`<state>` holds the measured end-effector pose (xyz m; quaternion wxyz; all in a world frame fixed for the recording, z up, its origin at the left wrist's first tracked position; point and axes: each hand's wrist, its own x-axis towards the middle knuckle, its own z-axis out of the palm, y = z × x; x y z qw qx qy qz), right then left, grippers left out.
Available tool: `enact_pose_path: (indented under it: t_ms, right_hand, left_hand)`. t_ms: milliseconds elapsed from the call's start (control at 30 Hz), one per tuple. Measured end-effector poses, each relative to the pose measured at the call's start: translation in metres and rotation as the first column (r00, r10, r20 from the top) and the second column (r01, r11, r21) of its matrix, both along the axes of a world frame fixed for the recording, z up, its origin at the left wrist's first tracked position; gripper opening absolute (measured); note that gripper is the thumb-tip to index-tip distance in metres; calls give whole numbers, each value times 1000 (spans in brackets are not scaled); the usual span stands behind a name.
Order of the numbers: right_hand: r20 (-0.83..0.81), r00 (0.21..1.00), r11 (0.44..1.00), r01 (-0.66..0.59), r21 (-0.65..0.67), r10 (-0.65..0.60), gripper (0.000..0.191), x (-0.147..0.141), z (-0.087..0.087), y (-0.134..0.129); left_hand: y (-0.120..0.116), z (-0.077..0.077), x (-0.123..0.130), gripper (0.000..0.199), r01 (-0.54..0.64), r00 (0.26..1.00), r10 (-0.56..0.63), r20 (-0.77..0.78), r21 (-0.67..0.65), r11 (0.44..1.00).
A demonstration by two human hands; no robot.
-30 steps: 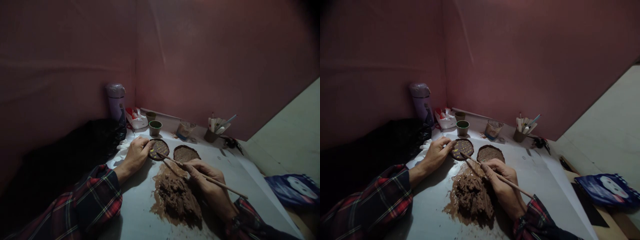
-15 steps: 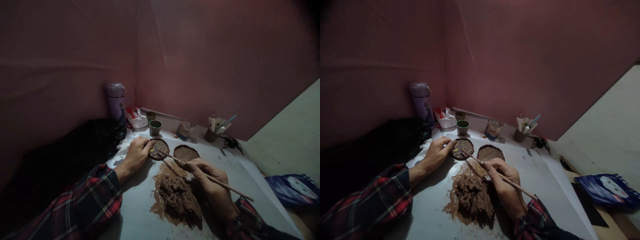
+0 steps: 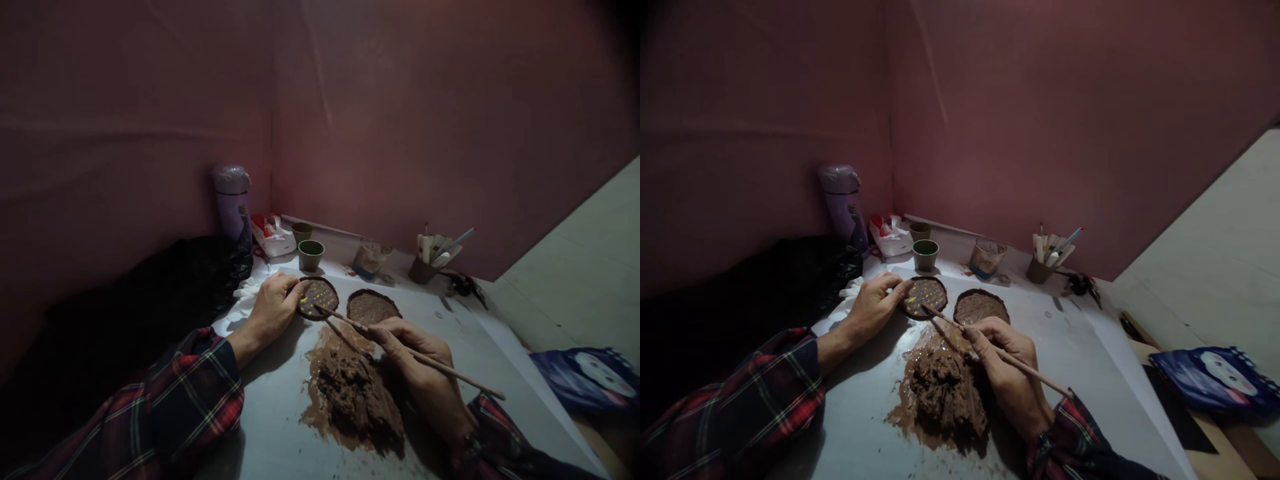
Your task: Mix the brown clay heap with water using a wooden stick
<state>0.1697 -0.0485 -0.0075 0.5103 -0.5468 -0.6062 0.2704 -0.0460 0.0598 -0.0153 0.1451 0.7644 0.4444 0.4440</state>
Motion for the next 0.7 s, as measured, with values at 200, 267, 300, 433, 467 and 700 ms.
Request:
enact_pose_path:
  t_ms: [200, 267, 300, 433, 467, 700]
  right_hand:
    - [1, 999, 999, -45, -9, 45, 21, -1, 1, 0]
    - [7, 999, 999, -33, -6, 33, 21, -1, 1, 0]
    - [5, 1000, 1000, -31, -6, 31, 21, -1, 1, 0]
    - [8, 997, 997, -76, -16, 76, 20, -1, 2, 0]
    - [15, 997, 996, -82, -17, 82, 20, -1, 1, -1]
    - [5, 999, 998, -45, 36, 45, 17, 0, 1, 0]
  left_hand:
    - [0, 0, 0, 34, -2, 1000, 2, -13, 5, 1000]
    - [0, 0, 0, 34, 0, 1000, 0, -10, 0, 1000]
    - [0, 0, 0, 34, 0, 1000, 0, -6, -4, 1000]
    - [0, 0, 0, 33, -1, 1000, 1, -13, -7, 1000]
    - [0, 1, 0, 33, -3, 1000, 3, -21, -9, 1000]
    - [-1, 3, 0, 31, -6, 999, 6, -39, -18, 1000]
